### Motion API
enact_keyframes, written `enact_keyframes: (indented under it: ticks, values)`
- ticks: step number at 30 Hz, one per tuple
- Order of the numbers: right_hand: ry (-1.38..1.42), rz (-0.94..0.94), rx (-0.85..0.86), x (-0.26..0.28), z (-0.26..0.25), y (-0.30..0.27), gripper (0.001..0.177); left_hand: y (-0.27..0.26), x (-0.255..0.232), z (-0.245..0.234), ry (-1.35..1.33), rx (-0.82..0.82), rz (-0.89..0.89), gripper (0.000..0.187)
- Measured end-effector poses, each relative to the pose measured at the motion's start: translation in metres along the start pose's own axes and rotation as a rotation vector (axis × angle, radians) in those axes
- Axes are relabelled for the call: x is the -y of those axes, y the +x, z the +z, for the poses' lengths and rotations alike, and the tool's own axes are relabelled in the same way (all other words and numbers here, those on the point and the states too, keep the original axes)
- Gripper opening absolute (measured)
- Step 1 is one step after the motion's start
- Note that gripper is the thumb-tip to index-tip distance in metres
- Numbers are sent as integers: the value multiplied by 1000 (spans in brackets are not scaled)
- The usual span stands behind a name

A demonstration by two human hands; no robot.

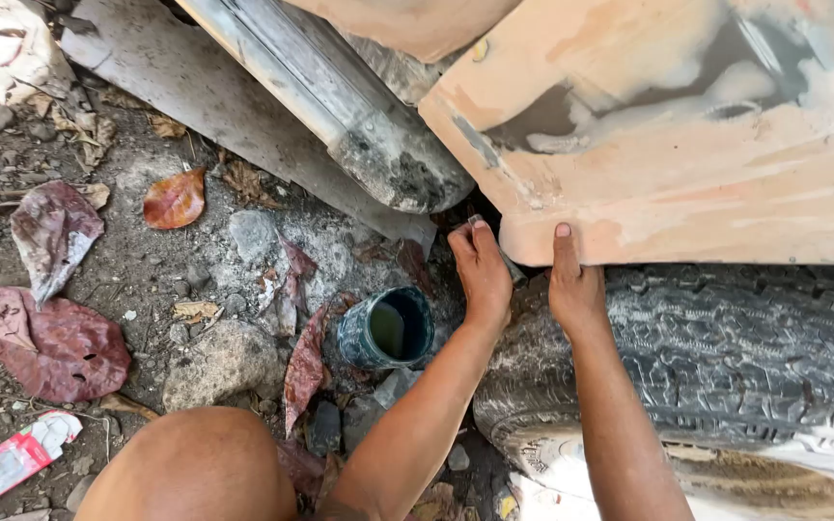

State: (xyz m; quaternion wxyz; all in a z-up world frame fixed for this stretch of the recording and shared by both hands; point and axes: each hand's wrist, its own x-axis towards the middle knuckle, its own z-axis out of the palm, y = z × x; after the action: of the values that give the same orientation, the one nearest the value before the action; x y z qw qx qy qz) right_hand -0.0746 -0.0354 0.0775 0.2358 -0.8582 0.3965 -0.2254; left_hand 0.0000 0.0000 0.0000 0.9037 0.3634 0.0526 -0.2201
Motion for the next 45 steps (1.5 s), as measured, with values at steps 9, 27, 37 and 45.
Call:
enact_keyframes:
  ticks: [9,27,37,45]
  values:
    - [4,1,-1,5,1,-1,80,-5,-2,-1,0,21,-40,37]
    - [-19,65,-39,29,3,-11,84,-23,-21,-8,189,93,-14,40]
    - [37,62,-29,23,1,-6,85,-27,-26,-10,203,125,-66,41]
    - [79,88,-4,31,2,-16,91,-22,-30,-10,177,100,-89,38]
